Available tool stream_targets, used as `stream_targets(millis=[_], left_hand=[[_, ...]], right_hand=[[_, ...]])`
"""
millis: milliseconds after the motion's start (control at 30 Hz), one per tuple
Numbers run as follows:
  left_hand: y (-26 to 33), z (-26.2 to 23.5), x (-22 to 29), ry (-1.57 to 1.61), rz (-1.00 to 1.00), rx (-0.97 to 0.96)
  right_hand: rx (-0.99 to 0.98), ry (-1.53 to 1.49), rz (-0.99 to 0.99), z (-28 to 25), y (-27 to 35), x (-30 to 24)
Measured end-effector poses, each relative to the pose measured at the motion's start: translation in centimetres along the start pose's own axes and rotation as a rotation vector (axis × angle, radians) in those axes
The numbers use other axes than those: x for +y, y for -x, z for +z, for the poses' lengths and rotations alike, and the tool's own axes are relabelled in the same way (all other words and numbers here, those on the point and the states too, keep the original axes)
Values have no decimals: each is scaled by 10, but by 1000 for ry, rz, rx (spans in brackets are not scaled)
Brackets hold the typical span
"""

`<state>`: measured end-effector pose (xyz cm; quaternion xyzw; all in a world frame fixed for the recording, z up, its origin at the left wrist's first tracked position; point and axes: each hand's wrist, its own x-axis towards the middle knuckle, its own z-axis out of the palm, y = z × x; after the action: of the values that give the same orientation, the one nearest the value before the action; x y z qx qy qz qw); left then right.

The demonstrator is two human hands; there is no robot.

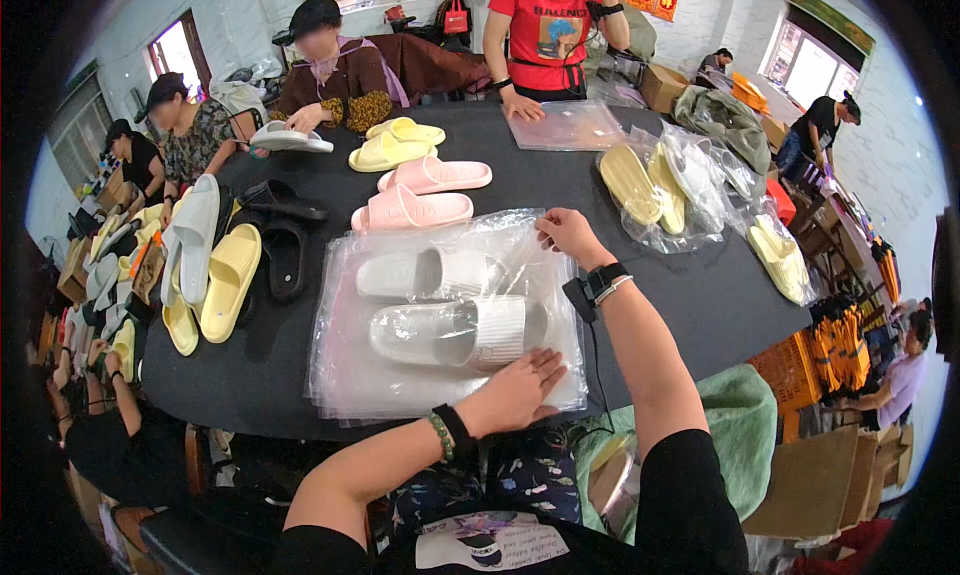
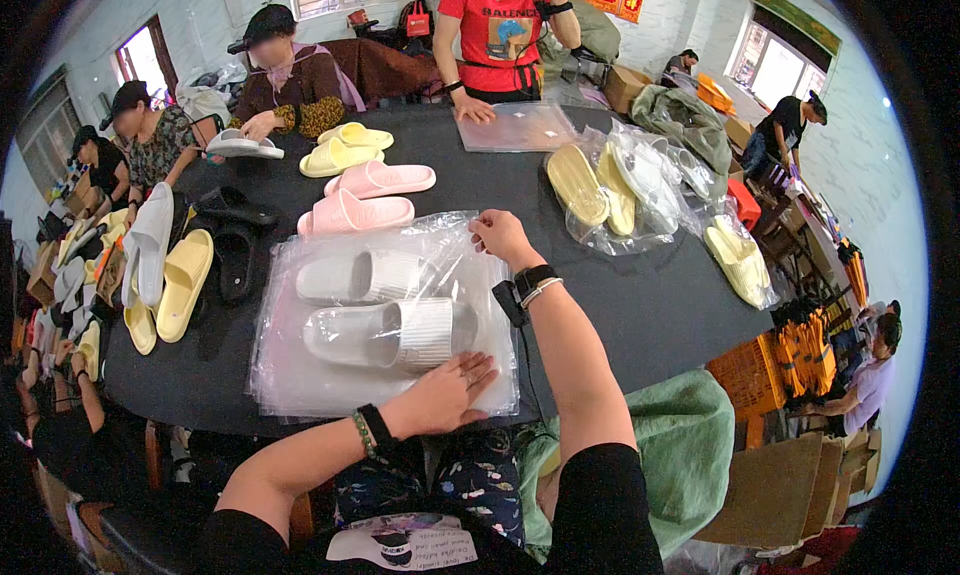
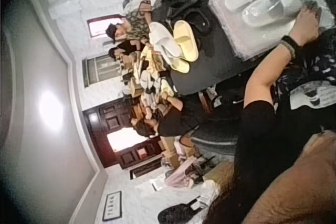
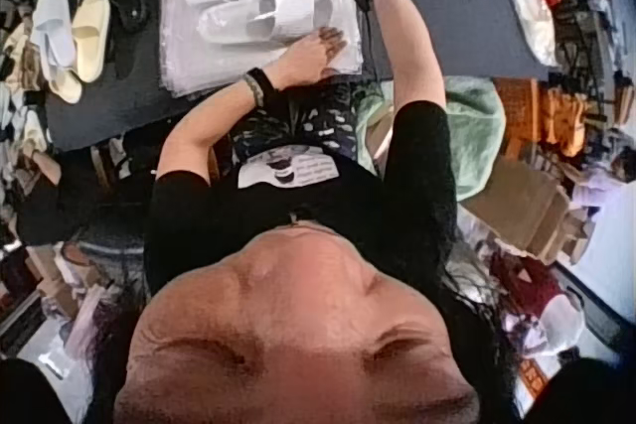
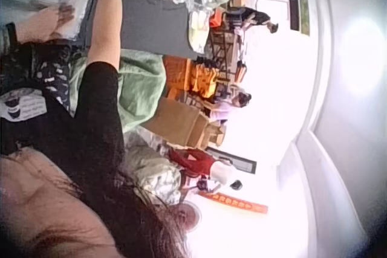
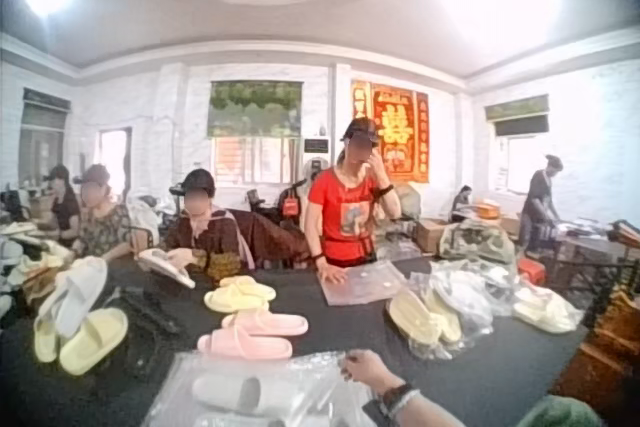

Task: The recorder picks up pairs of slippers/slides, places them into plastic bags, and organizes the packed units in a manufacturing workshop.

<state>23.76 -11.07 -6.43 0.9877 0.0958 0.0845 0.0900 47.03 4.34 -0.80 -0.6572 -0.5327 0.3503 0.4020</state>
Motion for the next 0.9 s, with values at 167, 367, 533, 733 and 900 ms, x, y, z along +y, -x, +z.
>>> stream_targets(millis=[167, 367, 533, 733, 900], left_hand=[[9, 6, 11, 57, 5, 77], [9, 8, 13, 108, -11, 89], [58, -69, 27, 41, -31, 453], [151, -144, -49, -59, -637, 1045], [197, -125, -140, -46, -614, 704]], right_hand=[[99, 78, -84, -3, -16, 25], [229, 252, -150, 5, -8, 29], [218, 472, -620, -8, 54, -19], [-305, 770, -647, -23, 111, -28], [-581, 892, -308, -7, 108, -1]])
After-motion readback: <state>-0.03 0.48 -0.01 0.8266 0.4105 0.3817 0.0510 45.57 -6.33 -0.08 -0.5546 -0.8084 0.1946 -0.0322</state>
